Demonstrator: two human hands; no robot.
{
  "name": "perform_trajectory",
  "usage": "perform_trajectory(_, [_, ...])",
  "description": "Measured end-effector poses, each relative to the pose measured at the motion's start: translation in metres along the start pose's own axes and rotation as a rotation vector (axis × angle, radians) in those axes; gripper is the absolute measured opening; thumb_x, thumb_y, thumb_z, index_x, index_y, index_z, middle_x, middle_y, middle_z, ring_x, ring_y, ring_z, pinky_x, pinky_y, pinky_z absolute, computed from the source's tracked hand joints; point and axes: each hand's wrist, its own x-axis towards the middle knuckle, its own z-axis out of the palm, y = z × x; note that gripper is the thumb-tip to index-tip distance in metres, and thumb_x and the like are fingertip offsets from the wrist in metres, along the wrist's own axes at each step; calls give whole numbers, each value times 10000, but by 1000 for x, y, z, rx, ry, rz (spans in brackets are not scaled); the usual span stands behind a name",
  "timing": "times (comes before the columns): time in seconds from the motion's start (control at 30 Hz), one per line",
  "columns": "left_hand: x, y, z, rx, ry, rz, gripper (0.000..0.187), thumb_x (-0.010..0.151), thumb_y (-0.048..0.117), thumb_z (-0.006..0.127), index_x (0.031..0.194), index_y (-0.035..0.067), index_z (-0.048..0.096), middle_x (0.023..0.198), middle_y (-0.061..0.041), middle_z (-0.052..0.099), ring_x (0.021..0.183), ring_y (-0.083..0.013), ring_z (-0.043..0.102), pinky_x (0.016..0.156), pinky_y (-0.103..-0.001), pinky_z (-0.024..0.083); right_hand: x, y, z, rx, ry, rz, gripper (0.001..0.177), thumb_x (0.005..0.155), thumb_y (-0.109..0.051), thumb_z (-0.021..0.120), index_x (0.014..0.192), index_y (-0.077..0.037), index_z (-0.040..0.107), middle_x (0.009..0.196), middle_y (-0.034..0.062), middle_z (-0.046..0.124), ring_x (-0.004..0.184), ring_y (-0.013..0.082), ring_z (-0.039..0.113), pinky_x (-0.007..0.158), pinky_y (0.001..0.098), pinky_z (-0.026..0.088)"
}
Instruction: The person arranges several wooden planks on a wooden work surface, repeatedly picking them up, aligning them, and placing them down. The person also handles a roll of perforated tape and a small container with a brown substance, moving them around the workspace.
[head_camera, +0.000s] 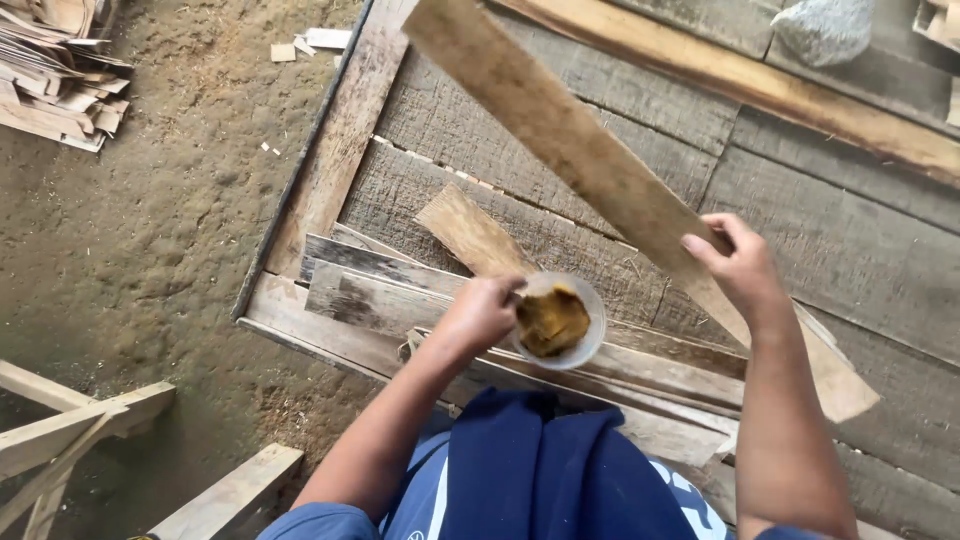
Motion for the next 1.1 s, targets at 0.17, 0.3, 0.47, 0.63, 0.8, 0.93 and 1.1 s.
perform_trajectory(0.17, [5, 1, 17, -8, -1, 1, 368, 917, 216, 540, 1221, 124, 727, 1116, -182, 745, 1074, -418, 692, 961, -527, 533, 30, -13, 28, -467, -156, -15, 743, 825, -612, 722, 1483, -316, 542, 1457, 77, 546, 1346, 342, 525, 1171, 552, 317])
perform_trajectory(0.3, [9, -3, 5, -55, 131, 27, 350, 933, 210, 549, 1222, 112, 721, 1081, -199, 736, 1052, -428, 688, 930, -535, 543, 31, 13, 71, -705, -118, -265, 966, 687, -450, 858, 1536, -187, 479, 1474, 136, 505, 1349, 423, 491, 1132, 535, 406])
perform_trajectory(0.47, [35, -17, 1, 15, 231, 16, 338, 955, 214, 550, 1240, 117, 705, 1090, -179, 717, 1025, -425, 691, 892, -544, 553, 55, 75, 90, -652, 125, -519, 791, 592, -309, 894, 1291, -86, 599, 1239, 86, 546, 1217, 319, 542, 1040, 423, 458])
perform_trajectory(0.63, [65, -25, -1, 8, 86, -51, 358, 944, 248, 546, 1248, 141, 702, 1132, -159, 709, 1100, -418, 667, 951, -534, 536, 57, 69, 71, -611, 24, -328, 1017, 607, -336, 907, 1495, -111, 464, 1276, 152, 476, 1216, 395, 511, 1100, 506, 418])
perform_trajectory(0.8, [84, -13, -5, 88, -28, -55, 373, 930, 304, 540, 1231, 169, 716, 1140, -120, 719, 1098, -387, 682, 957, -510, 543, 70, 101, 75, -709, 136, -463, 934, 527, -387, 880, 1368, -136, 563, 1162, 78, 482, 1116, 312, 506, 1002, 427, 462])
perform_trajectory(0.93, [78, 15, -19, 93, -64, -8, 370, 925, 277, 553, 1225, 135, 716, 1109, -172, 718, 1066, -425, 680, 919, -549, 545, 42, 84, 80, -746, 134, -430, 895, 606, -305, 886, 1402, -133, 515, 1237, 75, 464, 1154, 292, 491, 1005, 419, 473])
perform_trajectory(1.1, [74, 23, -21, 44, -146, 185, 303, 915, 217, 584, 1176, 138, 717, 999, -167, 705, 972, -475, 672, 840, -597, 555, 15, 87, 75, -406, -88, -340, 488, 865, -296, 707, 1338, -316, 586, 1225, -112, 638, 1128, 164, 615, 880, 384, 427])
